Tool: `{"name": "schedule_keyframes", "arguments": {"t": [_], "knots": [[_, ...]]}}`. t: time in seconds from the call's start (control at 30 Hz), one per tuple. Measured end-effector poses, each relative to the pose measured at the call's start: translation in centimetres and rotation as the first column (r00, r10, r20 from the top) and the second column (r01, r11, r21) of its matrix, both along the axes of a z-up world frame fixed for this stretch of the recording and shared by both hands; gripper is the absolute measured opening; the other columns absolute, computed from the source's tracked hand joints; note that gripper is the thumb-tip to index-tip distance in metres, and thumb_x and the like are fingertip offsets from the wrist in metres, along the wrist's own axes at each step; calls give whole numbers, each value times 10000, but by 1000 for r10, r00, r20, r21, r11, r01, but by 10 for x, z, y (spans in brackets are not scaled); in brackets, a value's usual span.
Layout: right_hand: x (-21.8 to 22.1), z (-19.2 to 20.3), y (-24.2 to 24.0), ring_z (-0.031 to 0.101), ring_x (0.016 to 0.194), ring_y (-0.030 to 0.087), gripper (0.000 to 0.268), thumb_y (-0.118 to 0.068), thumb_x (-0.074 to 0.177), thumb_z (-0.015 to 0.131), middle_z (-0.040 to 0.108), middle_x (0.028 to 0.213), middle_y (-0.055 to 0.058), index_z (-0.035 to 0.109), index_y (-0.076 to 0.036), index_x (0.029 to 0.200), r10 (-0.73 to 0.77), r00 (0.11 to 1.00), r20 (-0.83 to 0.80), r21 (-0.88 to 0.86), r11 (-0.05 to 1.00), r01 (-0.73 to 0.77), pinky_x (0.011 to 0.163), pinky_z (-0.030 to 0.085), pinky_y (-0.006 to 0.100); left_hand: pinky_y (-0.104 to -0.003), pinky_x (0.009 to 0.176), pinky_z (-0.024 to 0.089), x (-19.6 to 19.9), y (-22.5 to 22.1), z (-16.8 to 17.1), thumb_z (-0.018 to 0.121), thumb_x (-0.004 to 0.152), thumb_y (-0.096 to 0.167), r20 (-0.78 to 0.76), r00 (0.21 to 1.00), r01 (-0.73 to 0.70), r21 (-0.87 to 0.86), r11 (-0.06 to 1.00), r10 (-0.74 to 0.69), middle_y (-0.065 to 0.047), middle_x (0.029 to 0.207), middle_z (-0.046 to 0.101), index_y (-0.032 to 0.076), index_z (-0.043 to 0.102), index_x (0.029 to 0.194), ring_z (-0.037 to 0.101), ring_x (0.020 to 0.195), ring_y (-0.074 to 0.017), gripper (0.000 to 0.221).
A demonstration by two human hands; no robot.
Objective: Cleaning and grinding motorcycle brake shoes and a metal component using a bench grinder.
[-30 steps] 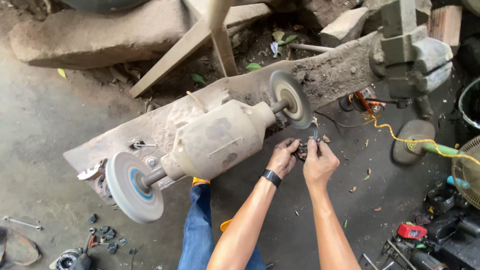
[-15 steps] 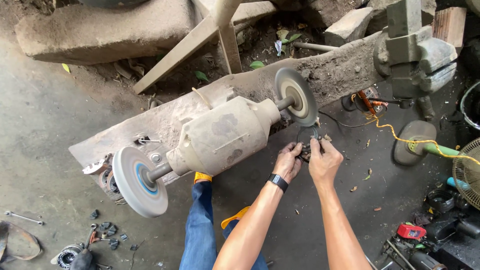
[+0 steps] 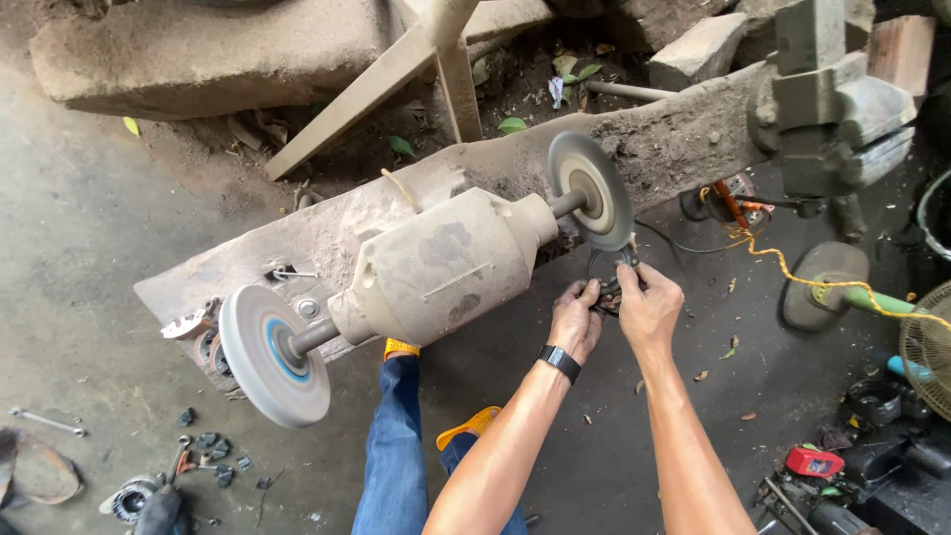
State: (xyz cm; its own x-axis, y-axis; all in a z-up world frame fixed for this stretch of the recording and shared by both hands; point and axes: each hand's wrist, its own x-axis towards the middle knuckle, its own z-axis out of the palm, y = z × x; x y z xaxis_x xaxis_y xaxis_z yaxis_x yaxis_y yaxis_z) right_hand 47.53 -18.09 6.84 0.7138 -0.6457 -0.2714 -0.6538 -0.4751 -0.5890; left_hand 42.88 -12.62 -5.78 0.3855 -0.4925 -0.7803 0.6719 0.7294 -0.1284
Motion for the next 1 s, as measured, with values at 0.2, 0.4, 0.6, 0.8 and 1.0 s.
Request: {"name": "schedule_keyframes", "arguments": {"t": [0.2,0.4,0.6,0.8,1.0], "knots": [[-56,-9,-4,625,712,68,249,-158,960,674,721,808,14,756,40,1086,-18,996,-87,377,925,50,648,510,241,-252,804,540,-15,70,26,671,960,119,144,916,281,436,855,-374,-38,1012,732,40,702,1130,667,891,-107,190],[-74,-16,-13,560,665,80,254,-151,993,664,671,800,15,768,51,1107,-100,989,-110,454,880,140,631,523,272,-249,649,528,-7,85,16,748,933,97,386,763,279,528,802,-519,-48,945,725,3,735,1162,642,766,-85,249],[-52,-9,-10,590,689,66,238,-116,986,674,685,832,15,750,53,1136,-266,962,57,370,901,227,613,524,252,-265,628,582,18,34,10,720,944,118,347,792,358,404,842,-503,-65,923,741,-17,705,1157,685,719,-110,253],[-11,2,-7,611,673,78,219,-77,983,665,714,853,43,756,50,1137,-246,959,140,203,955,215,592,501,240,-285,686,557,23,-7,-13,693,978,107,282,924,235,114,965,-258,-68,937,710,-48,680,1156,669,790,-133,237],[-21,-23,-8,646,712,113,216,-70,965,678,723,900,78,746,73,1112,-348,928,133,348,893,286,601,522,257,-280,746,540,19,6,-6,718,969,108,178,976,111,70,991,-122,-64,953,713,-23,675,1130,651,823,-126,212]]}}
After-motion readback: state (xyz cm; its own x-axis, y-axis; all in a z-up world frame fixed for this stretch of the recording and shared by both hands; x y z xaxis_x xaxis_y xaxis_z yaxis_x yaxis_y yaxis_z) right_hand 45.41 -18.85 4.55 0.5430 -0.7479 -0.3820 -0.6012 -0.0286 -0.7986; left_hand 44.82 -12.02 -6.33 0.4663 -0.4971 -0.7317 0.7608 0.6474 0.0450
